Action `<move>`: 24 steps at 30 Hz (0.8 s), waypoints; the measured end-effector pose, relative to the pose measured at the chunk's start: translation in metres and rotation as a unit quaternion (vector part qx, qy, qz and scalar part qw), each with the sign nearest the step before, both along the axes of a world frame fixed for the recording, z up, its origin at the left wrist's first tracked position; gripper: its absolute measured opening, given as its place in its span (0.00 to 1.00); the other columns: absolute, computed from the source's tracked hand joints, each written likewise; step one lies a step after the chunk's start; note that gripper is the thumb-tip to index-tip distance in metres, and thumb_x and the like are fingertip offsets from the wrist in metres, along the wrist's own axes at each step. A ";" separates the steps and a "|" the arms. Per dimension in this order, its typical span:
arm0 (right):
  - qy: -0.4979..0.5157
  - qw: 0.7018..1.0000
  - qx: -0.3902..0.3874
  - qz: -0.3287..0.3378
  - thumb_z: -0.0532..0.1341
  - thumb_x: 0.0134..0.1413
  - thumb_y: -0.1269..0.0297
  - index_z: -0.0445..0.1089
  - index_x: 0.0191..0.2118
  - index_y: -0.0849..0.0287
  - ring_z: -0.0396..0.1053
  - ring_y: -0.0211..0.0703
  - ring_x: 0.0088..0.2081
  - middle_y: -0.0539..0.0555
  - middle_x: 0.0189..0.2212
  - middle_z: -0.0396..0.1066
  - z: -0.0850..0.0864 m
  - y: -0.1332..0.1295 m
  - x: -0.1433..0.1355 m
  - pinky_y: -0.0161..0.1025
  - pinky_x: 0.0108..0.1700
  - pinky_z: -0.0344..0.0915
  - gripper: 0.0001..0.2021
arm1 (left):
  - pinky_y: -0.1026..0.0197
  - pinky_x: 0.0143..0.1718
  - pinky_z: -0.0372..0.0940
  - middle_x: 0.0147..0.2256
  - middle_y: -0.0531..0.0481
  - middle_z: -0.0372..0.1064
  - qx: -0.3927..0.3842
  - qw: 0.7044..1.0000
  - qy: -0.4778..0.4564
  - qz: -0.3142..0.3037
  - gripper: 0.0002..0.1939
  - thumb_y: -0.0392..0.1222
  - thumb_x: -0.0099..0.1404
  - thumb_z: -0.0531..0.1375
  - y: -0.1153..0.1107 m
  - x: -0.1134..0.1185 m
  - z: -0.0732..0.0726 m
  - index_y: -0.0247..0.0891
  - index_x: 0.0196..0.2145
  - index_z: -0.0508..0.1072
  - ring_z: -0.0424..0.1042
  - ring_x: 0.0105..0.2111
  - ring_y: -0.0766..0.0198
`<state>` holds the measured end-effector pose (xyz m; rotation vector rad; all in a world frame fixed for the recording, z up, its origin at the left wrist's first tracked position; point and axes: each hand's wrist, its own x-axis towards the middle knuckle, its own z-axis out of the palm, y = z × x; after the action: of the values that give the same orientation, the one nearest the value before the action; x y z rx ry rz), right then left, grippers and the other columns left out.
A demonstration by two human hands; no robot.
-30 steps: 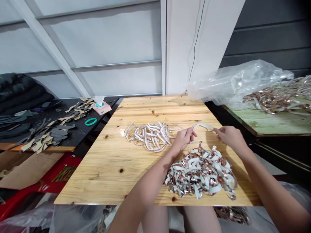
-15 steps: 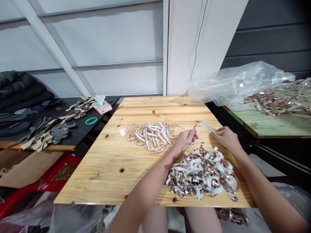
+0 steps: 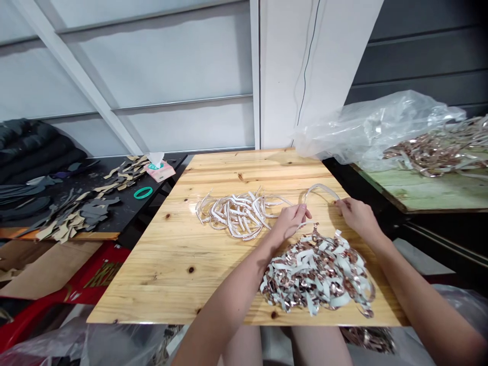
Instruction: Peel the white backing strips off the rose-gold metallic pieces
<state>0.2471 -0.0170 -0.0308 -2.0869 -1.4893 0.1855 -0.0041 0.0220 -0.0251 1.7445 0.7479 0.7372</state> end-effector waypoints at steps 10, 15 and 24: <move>0.446 0.864 0.024 0.233 0.67 0.55 0.45 0.72 0.31 0.59 0.60 0.34 0.18 0.46 0.17 0.63 0.034 -0.026 -0.072 0.33 0.21 0.57 0.19 | 0.62 0.34 0.63 0.31 0.50 0.69 0.001 0.998 -0.059 -0.012 0.24 0.62 0.72 0.52 -0.002 0.003 0.006 0.35 0.41 0.71 0.68 0.30 0.64; 0.487 0.841 -0.021 0.235 0.69 0.51 0.43 0.74 0.34 0.59 0.66 0.37 0.20 0.49 0.22 0.69 0.033 -0.027 -0.083 0.33 0.23 0.62 0.21 | 0.62 0.30 0.60 0.26 0.51 0.65 -0.004 0.998 -0.057 0.035 0.27 0.64 0.71 0.52 0.002 0.006 0.001 0.36 0.30 0.68 0.63 0.26 0.66; 0.484 0.849 0.002 0.210 0.69 0.51 0.53 0.75 0.32 0.59 0.69 0.38 0.23 0.50 0.24 0.73 0.024 -0.024 -0.088 0.33 0.23 0.65 0.13 | 0.58 0.33 0.64 0.28 0.48 0.68 -0.051 0.996 -0.049 0.051 0.21 0.57 0.73 0.53 0.001 0.007 0.000 0.39 0.29 0.69 0.66 0.29 0.62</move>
<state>0.1590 -0.0405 -0.0067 -1.2379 -1.2104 1.1982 0.0031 0.0229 -0.0248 1.5758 0.7974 0.8335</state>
